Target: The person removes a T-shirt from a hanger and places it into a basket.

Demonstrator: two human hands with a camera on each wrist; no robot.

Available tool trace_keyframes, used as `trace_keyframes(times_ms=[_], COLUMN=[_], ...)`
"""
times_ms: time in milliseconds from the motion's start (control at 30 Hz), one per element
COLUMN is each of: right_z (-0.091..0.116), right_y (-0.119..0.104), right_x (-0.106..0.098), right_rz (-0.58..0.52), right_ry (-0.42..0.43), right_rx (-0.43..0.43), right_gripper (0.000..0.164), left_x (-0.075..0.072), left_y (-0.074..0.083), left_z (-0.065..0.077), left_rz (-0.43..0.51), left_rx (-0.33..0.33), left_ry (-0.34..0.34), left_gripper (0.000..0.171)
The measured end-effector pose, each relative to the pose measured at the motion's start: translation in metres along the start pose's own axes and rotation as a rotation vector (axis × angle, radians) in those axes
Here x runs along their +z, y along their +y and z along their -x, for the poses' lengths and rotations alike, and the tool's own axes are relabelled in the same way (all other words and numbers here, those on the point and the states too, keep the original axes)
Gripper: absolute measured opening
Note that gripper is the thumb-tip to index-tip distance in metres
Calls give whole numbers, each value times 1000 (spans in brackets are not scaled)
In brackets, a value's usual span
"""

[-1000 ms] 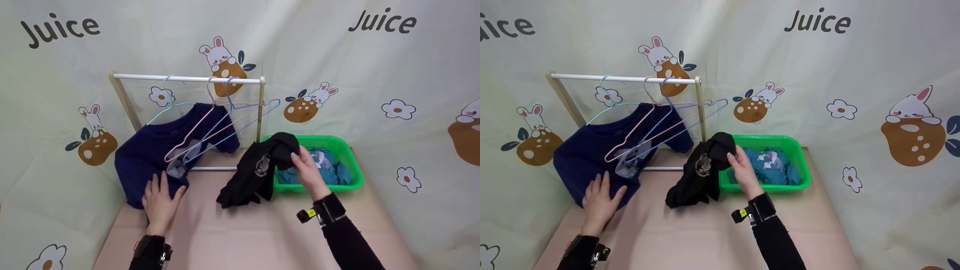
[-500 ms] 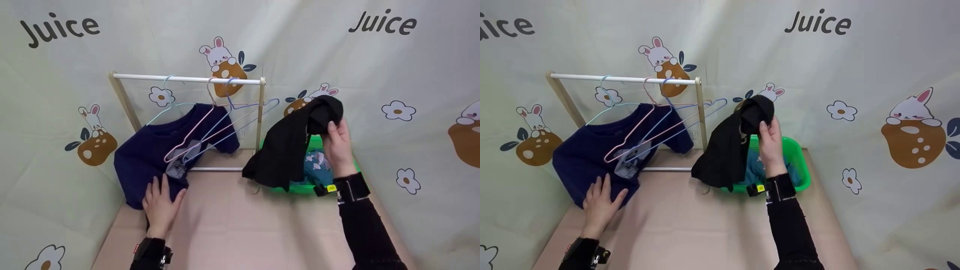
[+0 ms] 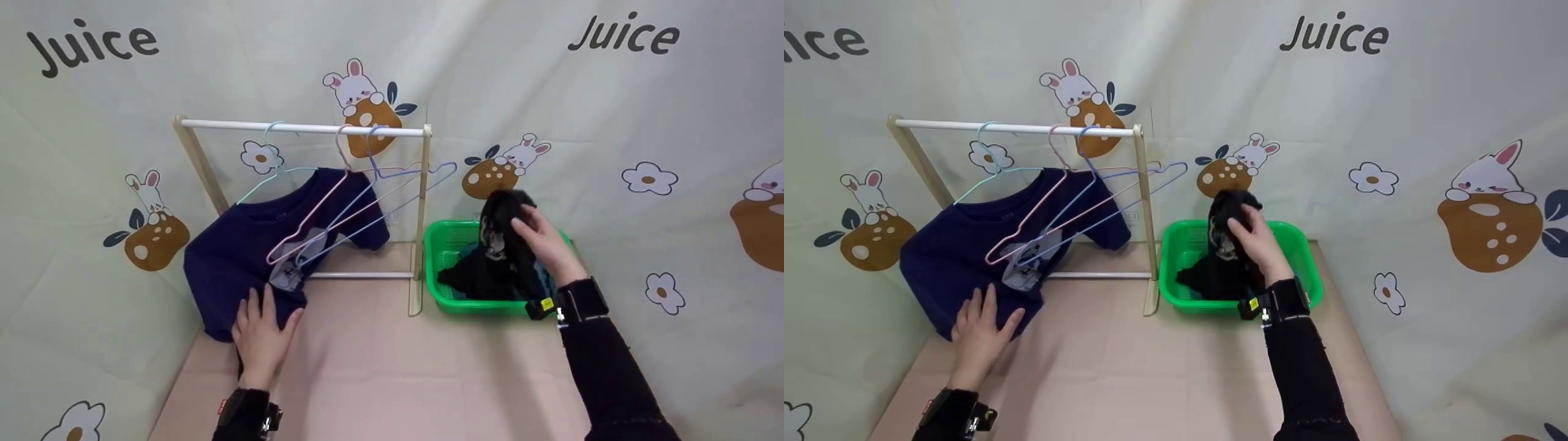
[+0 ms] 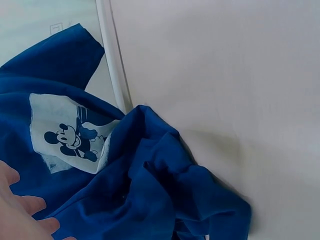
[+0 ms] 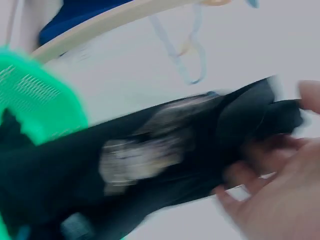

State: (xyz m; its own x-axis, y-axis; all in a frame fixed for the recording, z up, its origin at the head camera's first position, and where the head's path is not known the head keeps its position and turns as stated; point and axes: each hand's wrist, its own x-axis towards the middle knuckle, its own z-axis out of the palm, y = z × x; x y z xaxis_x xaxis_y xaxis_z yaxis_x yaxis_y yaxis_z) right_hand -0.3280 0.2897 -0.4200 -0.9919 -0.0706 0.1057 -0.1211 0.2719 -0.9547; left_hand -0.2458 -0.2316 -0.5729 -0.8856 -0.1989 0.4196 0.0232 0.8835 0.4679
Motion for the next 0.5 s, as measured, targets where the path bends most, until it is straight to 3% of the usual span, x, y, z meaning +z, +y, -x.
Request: trace_keyframes(times_ms=[100,300,500], right_z=[5,20,37], right_y=[23,59,76], right_x=[4,11,15], right_rz=[132,195,251], right_ry=[-74,-113,-119], right_rx=[78,110,107], right_gripper=[74,77,71], left_x=[-2,-9,-22], left_y=[1,1,4], left_z=[-1,-6,-16], left_rz=[1,9,15], left_rx=[-5,11,35], left_ry=[0,44,110], left_gripper=[85,85,85])
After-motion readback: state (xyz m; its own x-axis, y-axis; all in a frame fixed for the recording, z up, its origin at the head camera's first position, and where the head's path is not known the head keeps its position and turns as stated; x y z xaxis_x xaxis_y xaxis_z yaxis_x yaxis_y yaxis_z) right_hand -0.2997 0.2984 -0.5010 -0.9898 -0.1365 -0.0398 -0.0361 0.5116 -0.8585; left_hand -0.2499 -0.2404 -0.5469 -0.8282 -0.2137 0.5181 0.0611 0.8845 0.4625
